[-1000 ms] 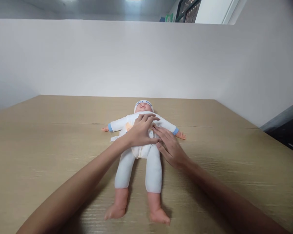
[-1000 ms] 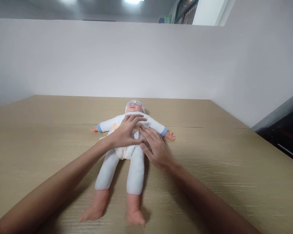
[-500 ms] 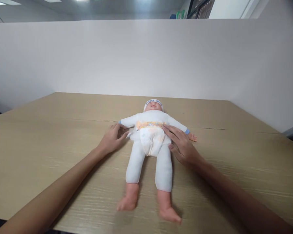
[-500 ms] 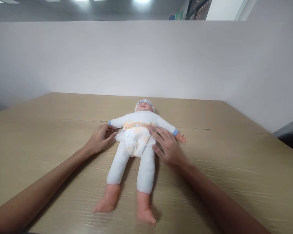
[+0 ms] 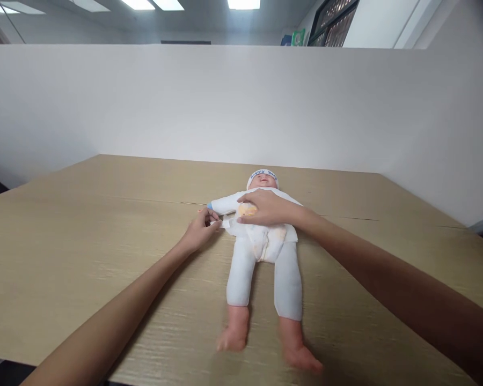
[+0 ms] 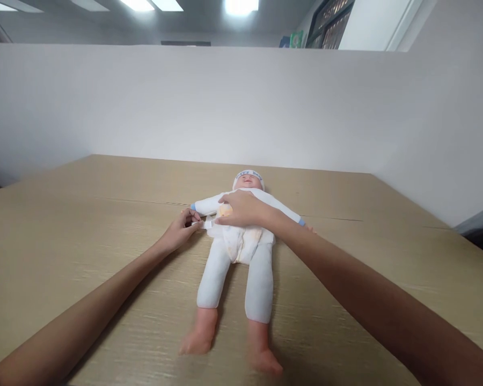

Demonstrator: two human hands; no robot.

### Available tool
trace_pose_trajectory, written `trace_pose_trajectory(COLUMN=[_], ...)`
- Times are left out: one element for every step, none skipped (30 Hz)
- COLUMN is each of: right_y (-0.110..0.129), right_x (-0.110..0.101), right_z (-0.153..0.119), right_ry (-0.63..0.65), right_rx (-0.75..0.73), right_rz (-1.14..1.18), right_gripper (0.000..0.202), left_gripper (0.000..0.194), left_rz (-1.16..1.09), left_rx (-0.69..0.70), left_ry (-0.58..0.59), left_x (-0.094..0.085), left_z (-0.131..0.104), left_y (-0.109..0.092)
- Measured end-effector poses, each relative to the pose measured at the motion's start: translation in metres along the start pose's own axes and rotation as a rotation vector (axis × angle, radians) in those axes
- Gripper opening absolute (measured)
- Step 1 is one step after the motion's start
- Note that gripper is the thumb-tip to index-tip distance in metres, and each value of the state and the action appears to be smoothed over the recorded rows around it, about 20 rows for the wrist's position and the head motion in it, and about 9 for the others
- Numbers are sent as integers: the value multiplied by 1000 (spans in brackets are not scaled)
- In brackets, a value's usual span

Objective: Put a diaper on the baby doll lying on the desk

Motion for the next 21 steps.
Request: trace_pose_trajectory(right_y=[-4,-6,-7,-7,-5,-2,3,10,18,28,37,44,47,47,44,40,35,30,26,24,23], right_x=[3,5,7,8,8,8,6,3,1,1,2,5,8,11,13,14,15,17,19,21,23], right_z=[10,19,25,30,33,34,34,33,31,27,22,17,11,7,4,2,2,2,3,4,6], right_ry=[39,57,63,64,63,58,45,29,26,44,84,134,180,212,219,208,192,179,172,170,169], right_rx=[32,58,72,75,69,59,32,-20,-97,-191,-288,-370,-420,-431,-416,-384,-349,-317,-294,-281,-279], right_rz=[1,-1,-6,-14,-25,-35,-45,-49,-46,-39,-36,-39,-49,-64,-81,-90,-91,-87,-84,-83,-83], right_gripper=[59,58,55,50,45,41,37,32,26,21,19,21,25,29,32,35,37,38,39,40,39], left_gripper=[26,26,27,28,28,29,29,29,30,31,32,33,34,34,34,33,31,29,26,24,23], left_rz=[-65,-123,-171,-213,-248,-279,-307,-333,-357,-380,-402,-422,-440,-459,-477,-493,-506,-509,-504,-489,-469], left_rx=[10,21,32,39,44,48,50,51,51,50,49,49,51,53,57,59,61,63,66,68,71], left_ry=[16,32,44,53,61,69,75,78,81,83,85,89,92,92,89,82,73,66,60,59,62], left_x=[1,1,2,2,3,3,3,4,4,5,6,7,8,9,10,11,11,12,13,15,18], left_z=[1,1,0,0,-1,-2,-3,-4,-4,-4,-3,-2,-1,0,1,1,1,0,-1,-3,-5], left_y=[0,-1,-1,-2,-3,-4,-4,-4,-4,-5,-5,-6,-7,-10,-13,-17,-21,-27,-32,-38,-44])
Point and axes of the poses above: each hand's wrist, its own z-axis towards the middle knuckle, its own x-axis out of the palm, y = z × x, the point moved 8 cm from there along z, towards the middle knuckle, and after that the axes turned 13 degrees about -x, right-handed, at the moved point
